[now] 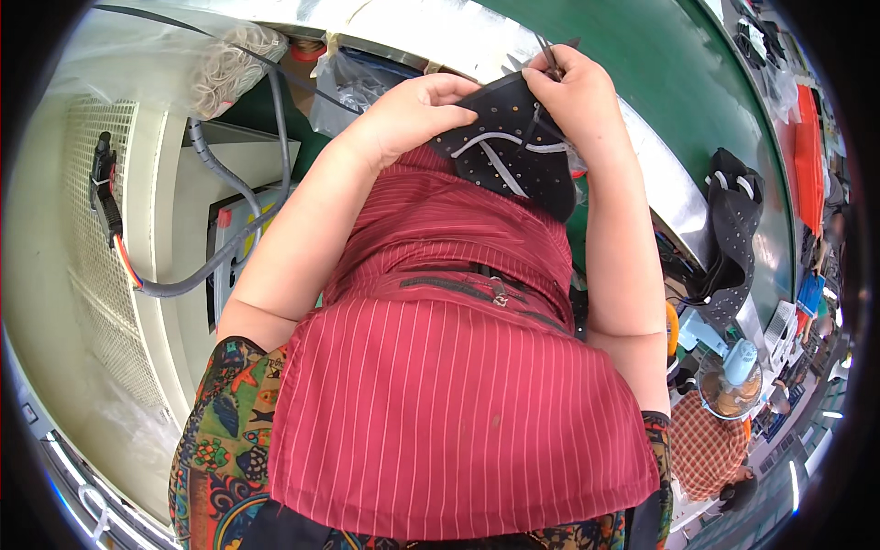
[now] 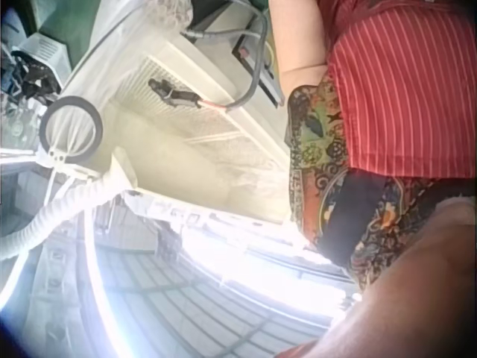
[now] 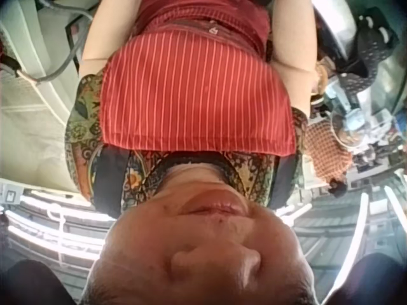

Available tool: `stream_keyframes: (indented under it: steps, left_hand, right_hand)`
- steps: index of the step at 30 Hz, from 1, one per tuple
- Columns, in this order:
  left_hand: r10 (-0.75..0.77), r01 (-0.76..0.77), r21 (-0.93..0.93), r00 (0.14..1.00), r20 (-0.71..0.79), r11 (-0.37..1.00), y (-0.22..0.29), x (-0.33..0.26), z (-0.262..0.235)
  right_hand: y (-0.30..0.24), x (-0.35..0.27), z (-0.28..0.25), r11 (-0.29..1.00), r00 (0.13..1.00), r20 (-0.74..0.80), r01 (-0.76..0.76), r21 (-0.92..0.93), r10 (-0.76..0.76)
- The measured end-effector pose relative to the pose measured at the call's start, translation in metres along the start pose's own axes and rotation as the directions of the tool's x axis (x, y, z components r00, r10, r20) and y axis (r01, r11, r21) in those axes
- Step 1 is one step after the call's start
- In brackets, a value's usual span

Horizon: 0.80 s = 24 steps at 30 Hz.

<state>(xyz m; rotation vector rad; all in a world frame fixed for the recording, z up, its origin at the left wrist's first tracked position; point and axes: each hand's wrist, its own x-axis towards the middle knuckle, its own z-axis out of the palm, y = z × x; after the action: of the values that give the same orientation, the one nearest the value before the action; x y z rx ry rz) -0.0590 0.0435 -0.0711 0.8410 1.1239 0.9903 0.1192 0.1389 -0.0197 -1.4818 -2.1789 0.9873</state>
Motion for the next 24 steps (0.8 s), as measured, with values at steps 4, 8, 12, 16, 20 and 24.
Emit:
stream_keyframes:
  steps: [4, 8, 12, 16, 20, 24]
  left_hand:
    - [-0.017, 0.013, 0.204, 1.0, 0.017, 0.979, 0.017, 0.006, 0.011]
    - [0.079, -0.047, 0.415, 0.995, -0.059, 0.909, 0.033, 0.008, 0.029]
    - [0.116, -0.109, 0.295, 0.993, -0.006, 0.949, 0.036, -0.002, 0.031]
    - [-0.043, 0.05, -0.095, 0.997, 0.067, 0.994, 0.048, -0.012, 0.039]
    - [0.034, -0.034, 0.006, 0.999, 0.027, 0.999, 0.056, -0.019, 0.055]
    - [0.148, -0.142, 0.224, 0.989, -0.009, 0.964, 0.058, -0.03, 0.052]
  right_hand:
    - [0.005, -0.008, -0.004, 0.983, 0.998, 0.045, -0.046, 0.179, 0.039]
    - [0.004, -0.018, -0.009, 0.959, 0.998, 0.043, -0.057, 0.277, 0.047]
    - [-0.012, -0.035, -0.025, 0.933, 1.0, 0.013, -0.002, 0.36, -0.003]
    - [-0.015, -0.043, -0.028, 0.909, 0.998, 0.036, 0.034, 0.416, -0.054]
    - [-0.019, -0.05, -0.028, 0.913, 0.997, -0.008, 0.071, 0.402, -0.074]
    - [-0.035, -0.065, -0.048, 0.947, 0.993, -0.029, 0.117, 0.3, -0.113]
